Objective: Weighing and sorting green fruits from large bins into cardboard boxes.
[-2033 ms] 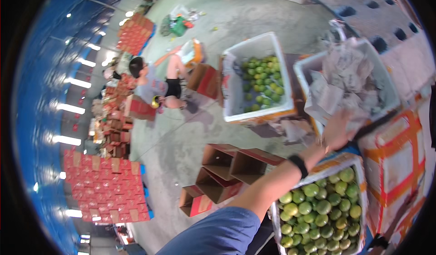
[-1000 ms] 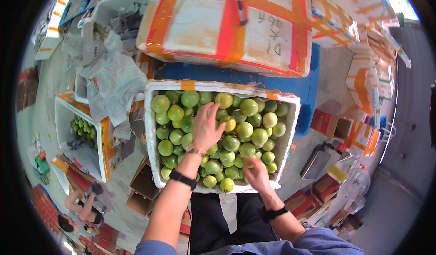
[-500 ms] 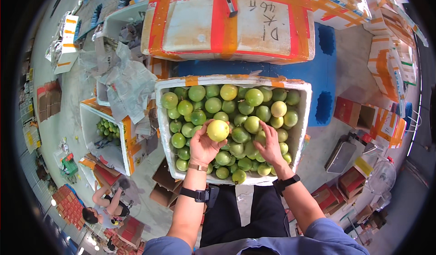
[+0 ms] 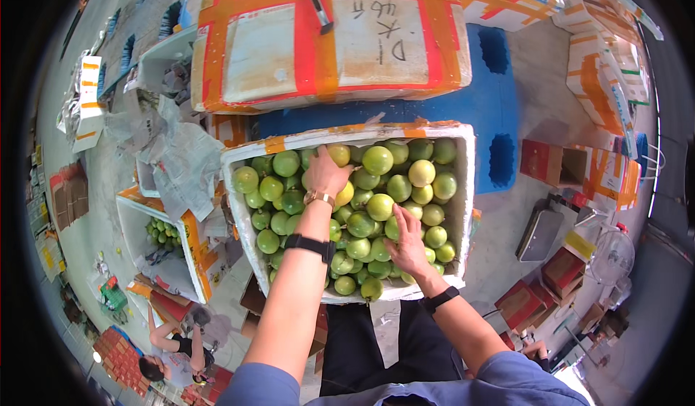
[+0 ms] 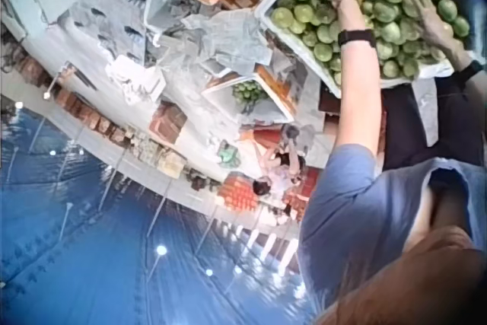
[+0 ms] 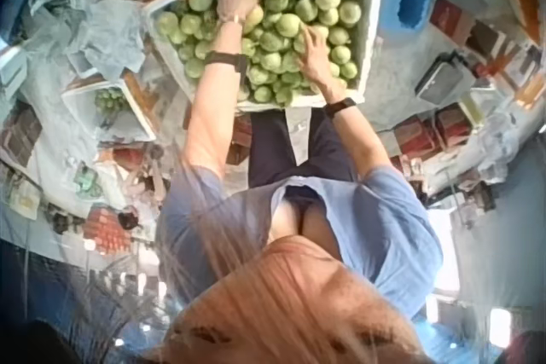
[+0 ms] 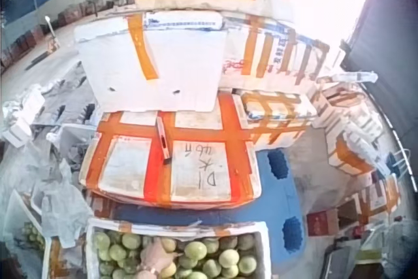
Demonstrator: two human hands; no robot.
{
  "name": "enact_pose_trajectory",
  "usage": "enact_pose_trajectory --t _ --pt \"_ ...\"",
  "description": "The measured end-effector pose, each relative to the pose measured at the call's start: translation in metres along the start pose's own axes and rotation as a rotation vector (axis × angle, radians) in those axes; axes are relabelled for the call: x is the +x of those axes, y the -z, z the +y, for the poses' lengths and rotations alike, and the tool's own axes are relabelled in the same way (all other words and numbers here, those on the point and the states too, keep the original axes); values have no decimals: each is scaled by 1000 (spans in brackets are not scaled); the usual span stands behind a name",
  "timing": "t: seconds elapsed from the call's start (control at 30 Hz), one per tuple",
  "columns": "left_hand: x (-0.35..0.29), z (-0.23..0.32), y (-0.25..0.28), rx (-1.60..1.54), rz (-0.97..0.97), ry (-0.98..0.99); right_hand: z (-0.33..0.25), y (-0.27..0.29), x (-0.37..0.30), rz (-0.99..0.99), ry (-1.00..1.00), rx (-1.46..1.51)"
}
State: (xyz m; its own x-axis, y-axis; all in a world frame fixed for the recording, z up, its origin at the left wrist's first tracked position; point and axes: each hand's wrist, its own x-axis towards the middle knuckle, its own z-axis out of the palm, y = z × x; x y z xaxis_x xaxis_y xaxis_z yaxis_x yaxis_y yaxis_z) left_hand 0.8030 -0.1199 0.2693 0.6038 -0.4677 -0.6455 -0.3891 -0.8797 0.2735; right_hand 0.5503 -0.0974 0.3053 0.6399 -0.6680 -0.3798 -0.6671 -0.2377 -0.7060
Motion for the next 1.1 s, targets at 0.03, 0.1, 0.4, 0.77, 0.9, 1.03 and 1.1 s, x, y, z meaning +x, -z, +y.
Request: enact_pose_trajectory --t 0.03,0.1,0.4,0.77,0.9,1.03,1.1 --pt "3 3 0 -29 -97 42 0 0 0 6 9 1" --pt "-6 -5 7 -317 -67 -78 1 -1 -1 5 -29 7" --pt "-114 -60 42 -1870 -1057 -13 -32 21 6 92 -34 -164" --pt "-159 -40 55 -493 -57 -552 -118 29 20 -104 -93 814" --pt "-169 -73 36 -564 -258 -257 -109 24 11 -19 -9 628" --pt "-189 -127 2 -1497 -742 305 -90 7 -10 34 -241 743" --pt "-213 -148 -16 -1721 -938 332 -78 -5 -23 68 -401 631"
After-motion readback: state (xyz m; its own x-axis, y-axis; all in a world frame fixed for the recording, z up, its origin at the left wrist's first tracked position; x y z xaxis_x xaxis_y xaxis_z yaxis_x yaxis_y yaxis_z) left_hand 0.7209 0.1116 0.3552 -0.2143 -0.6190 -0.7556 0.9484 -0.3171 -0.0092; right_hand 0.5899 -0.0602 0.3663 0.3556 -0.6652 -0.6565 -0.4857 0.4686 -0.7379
